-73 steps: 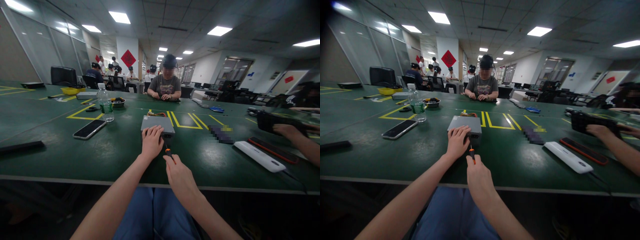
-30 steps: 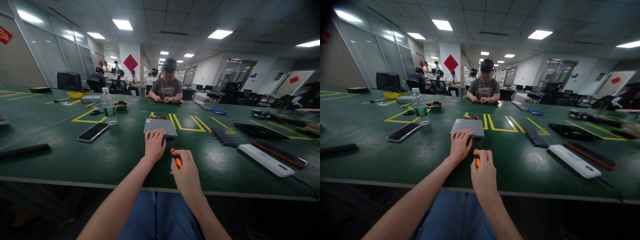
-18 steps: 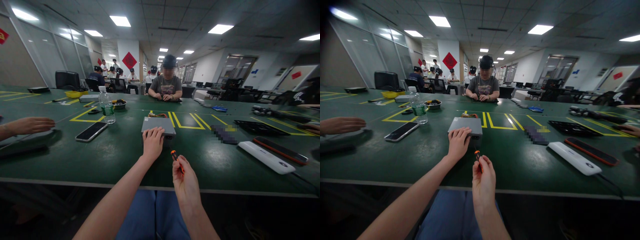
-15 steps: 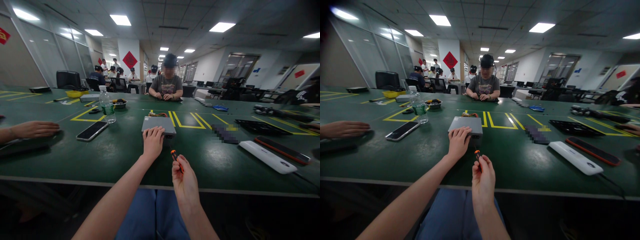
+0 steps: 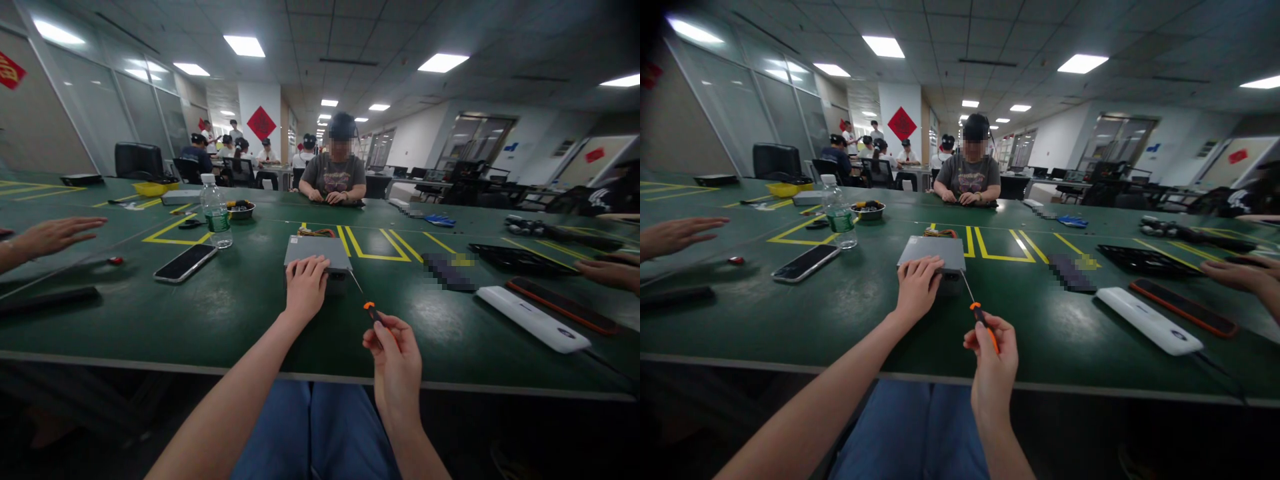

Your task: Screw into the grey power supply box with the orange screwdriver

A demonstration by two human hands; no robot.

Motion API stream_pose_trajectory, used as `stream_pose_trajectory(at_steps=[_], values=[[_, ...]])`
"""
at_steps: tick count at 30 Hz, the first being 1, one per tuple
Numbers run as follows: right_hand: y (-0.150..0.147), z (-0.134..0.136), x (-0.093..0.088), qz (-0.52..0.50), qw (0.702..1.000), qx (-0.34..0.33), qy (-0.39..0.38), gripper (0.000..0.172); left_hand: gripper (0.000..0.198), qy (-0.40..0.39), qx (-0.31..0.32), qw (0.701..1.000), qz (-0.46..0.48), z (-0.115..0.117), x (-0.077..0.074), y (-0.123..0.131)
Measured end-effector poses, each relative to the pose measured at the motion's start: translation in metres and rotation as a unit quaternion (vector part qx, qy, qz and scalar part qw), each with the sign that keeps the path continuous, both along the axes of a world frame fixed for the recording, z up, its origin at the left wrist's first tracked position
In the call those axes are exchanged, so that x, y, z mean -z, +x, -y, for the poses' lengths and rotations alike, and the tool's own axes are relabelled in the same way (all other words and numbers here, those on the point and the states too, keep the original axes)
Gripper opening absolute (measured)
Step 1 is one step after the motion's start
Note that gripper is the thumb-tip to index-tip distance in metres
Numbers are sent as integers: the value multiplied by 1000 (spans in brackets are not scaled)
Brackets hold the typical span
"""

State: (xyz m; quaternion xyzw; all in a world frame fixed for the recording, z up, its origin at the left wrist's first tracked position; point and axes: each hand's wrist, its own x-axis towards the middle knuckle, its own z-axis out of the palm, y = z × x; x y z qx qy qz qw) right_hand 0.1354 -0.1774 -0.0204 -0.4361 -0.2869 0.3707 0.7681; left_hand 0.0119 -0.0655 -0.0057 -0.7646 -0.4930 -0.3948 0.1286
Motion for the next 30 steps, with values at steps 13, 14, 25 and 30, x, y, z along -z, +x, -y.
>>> stream_pose_trajectory(at_steps=[13,14,25,30], values=[[22,-5,14,281,954,99,45,11,33,6,16,1000,-5,0,2,-3],[21,-3,14,301,948,96,40,11,33,5,16,1000,-6,0,2,-3],[21,-8,21,383,915,125,-6,13,37,-2,21,1000,-5,0,2,-3],[20,-7,20,384,916,115,-8,13,38,-7,26,1000,-2,1,1,-3]])
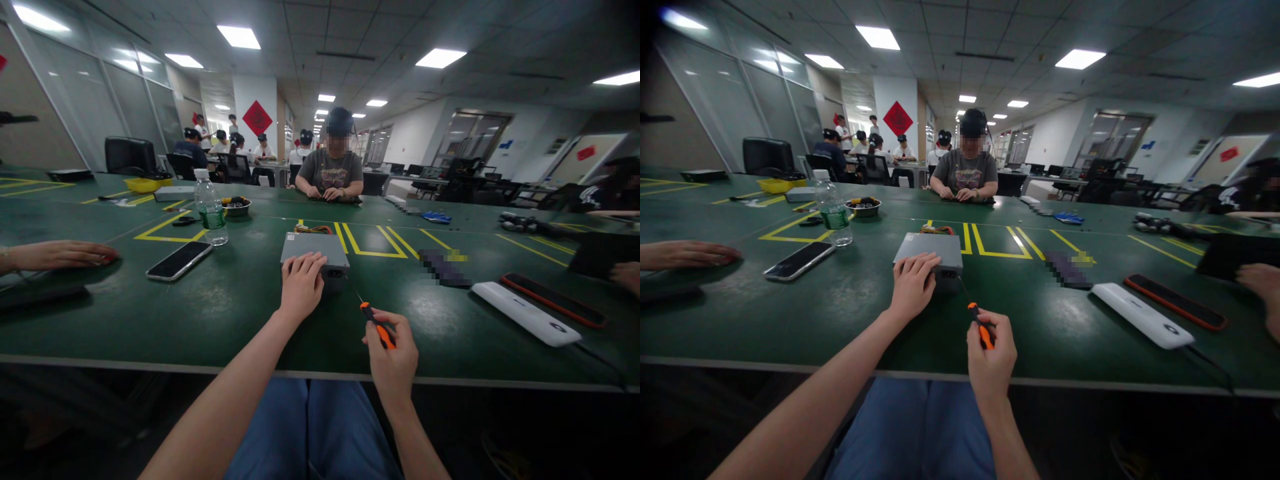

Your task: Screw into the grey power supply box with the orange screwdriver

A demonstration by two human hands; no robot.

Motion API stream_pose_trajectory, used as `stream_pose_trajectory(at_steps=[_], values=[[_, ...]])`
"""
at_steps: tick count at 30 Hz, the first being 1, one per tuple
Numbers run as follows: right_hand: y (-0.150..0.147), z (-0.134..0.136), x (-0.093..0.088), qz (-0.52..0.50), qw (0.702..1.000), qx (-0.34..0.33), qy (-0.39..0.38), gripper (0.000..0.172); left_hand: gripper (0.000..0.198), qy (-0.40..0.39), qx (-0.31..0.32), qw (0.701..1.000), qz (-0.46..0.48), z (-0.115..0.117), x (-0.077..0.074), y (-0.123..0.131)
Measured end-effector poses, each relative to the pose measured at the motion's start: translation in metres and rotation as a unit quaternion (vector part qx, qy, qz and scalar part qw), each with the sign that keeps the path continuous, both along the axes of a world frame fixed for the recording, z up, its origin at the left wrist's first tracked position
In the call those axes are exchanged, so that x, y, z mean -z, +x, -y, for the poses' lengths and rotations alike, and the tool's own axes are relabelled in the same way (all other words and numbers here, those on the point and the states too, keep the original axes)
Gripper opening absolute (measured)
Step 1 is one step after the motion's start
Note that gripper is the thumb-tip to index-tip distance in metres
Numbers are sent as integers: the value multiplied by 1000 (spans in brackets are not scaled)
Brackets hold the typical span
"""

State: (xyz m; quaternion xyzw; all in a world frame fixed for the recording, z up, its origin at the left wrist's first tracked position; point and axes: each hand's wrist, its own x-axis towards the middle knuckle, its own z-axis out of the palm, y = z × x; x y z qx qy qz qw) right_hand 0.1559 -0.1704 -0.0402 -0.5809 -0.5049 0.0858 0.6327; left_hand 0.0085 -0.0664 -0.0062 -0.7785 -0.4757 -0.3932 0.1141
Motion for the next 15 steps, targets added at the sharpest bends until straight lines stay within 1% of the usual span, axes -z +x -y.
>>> stream_pose_trajectory(at_steps=[5,8,10,12,15], values=[[0,-1,1,17,1000,7,-1,14,39,-3,2,1000,-2,1,-1,0],[-1,-2,0,82,996,29,13,13,39,0,1,1000,-2,1,-1,0],[-4,0,-4,147,987,50,34,10,39,-1,-4,1000,-4,1,-1,0],[-10,3,-12,200,977,56,39,8,41,-4,-5,1000,-8,1,-1,0],[-19,10,-25,246,969,12,9,14,41,-5,-5,1000,-14,1,-1,0]])
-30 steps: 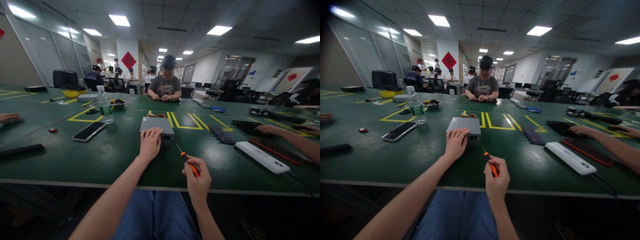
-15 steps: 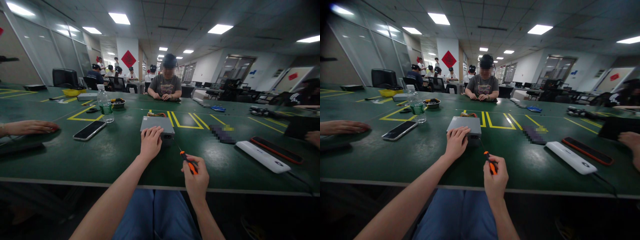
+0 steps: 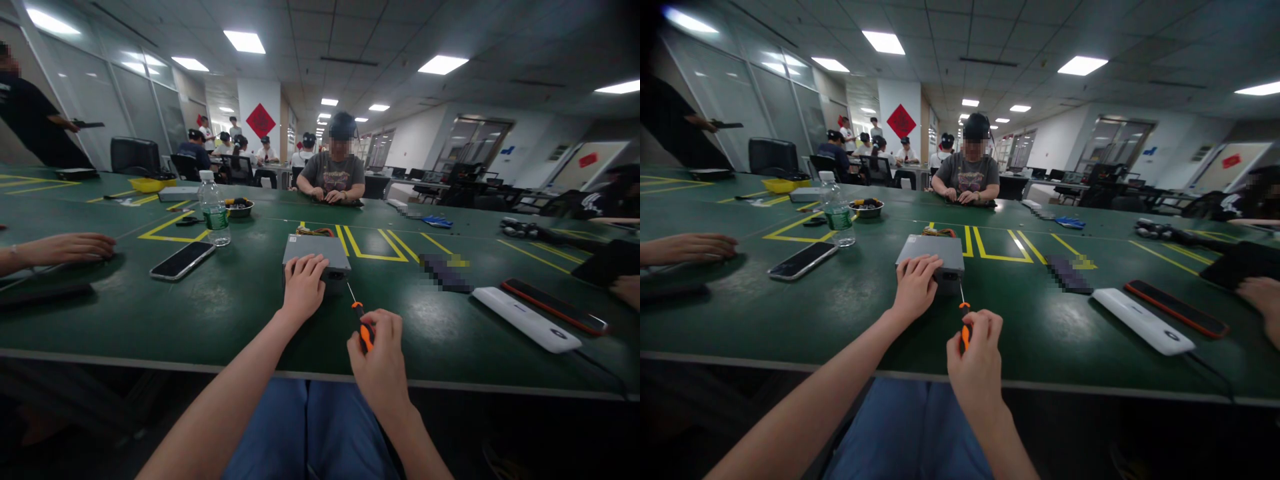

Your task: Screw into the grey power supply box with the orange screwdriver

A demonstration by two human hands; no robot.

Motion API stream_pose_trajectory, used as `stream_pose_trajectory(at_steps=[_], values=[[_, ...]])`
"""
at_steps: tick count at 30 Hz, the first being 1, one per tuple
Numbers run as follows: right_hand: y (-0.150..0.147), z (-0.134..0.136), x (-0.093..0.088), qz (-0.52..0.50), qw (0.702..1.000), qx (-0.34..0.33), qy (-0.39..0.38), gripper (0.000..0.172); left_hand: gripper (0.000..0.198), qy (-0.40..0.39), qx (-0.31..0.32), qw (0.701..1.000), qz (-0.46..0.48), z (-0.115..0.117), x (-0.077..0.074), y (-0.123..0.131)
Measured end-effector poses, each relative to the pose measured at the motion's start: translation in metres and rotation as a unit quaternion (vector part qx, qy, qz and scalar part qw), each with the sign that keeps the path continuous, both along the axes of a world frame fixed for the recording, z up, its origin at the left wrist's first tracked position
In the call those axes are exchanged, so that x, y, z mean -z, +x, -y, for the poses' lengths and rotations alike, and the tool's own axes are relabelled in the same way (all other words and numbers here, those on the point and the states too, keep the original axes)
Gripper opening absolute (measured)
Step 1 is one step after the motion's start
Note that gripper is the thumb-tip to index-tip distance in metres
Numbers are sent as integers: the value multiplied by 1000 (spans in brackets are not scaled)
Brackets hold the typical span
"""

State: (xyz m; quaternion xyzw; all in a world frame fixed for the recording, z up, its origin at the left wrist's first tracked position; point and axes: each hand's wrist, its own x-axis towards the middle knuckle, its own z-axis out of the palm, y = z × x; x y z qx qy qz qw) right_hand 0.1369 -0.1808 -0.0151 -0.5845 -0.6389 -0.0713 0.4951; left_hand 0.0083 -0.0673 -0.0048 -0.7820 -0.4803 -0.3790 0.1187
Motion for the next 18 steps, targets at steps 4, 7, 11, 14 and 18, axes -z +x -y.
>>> stream_pose_trajectory(at_steps=[4,7,11,14,18], values=[[-3,7,-12,93,996,-11,0,16,39,11,-2,1000,-9,0,0,1],[5,7,-13,181,981,43,48,18,38,18,5,1000,-14,0,1,2],[19,2,-13,248,960,119,56,23,39,14,7,1000,-7,-1,0,2],[25,2,-13,256,958,131,20,26,39,10,9,1000,-7,-1,-1,2],[17,8,-9,256,964,68,10,29,38,8,11,1000,-4,-2,1,2]])
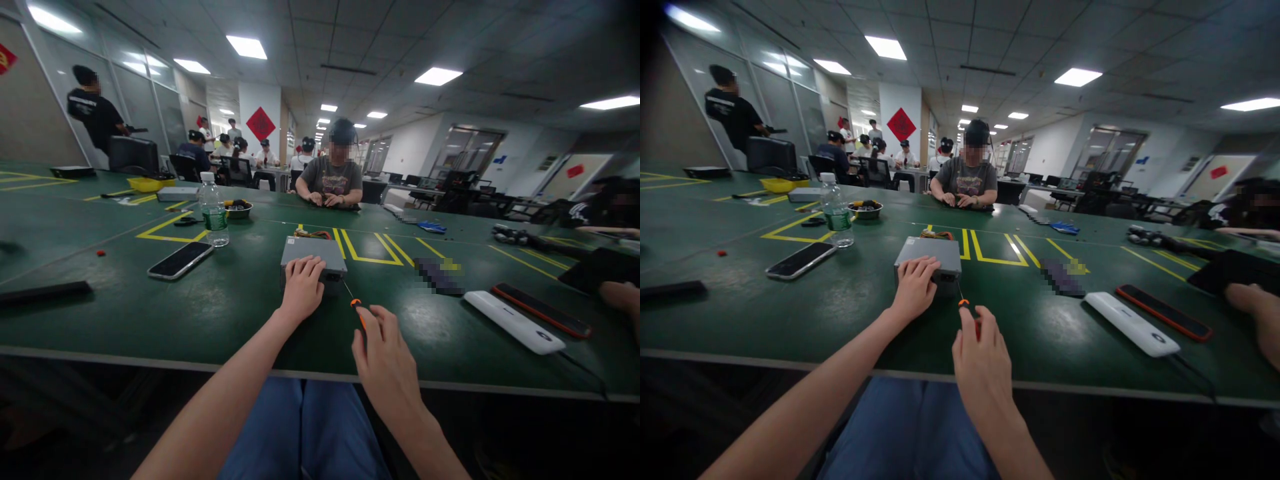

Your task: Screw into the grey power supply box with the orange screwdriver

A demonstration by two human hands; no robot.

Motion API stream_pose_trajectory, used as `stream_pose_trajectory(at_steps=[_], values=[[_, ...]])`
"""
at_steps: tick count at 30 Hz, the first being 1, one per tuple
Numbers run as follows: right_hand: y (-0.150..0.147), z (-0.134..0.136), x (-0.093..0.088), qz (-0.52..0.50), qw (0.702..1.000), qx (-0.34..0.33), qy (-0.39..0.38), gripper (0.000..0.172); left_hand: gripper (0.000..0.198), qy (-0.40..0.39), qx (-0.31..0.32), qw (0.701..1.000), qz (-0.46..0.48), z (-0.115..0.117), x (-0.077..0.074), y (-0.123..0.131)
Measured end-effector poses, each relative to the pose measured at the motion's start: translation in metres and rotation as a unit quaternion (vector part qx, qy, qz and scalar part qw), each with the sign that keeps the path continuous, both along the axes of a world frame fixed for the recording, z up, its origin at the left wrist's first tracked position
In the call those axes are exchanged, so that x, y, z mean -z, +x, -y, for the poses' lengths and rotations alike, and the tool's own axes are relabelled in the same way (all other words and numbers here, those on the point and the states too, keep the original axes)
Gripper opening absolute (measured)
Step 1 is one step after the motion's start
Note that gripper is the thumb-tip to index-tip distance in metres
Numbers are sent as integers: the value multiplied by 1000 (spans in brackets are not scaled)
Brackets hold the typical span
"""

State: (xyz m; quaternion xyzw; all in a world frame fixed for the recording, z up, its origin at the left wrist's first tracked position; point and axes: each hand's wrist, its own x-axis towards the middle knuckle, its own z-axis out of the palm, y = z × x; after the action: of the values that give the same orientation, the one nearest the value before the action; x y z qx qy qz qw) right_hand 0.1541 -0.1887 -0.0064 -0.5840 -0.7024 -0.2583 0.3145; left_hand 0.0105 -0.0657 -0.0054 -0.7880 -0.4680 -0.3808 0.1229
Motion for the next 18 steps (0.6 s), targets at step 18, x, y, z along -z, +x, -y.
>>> stream_pose_trajectory(at_steps=[18], values=[[2,2,-4,-82,995,-53,-22,28,42,-4,3,1000,7,0,1,1]])
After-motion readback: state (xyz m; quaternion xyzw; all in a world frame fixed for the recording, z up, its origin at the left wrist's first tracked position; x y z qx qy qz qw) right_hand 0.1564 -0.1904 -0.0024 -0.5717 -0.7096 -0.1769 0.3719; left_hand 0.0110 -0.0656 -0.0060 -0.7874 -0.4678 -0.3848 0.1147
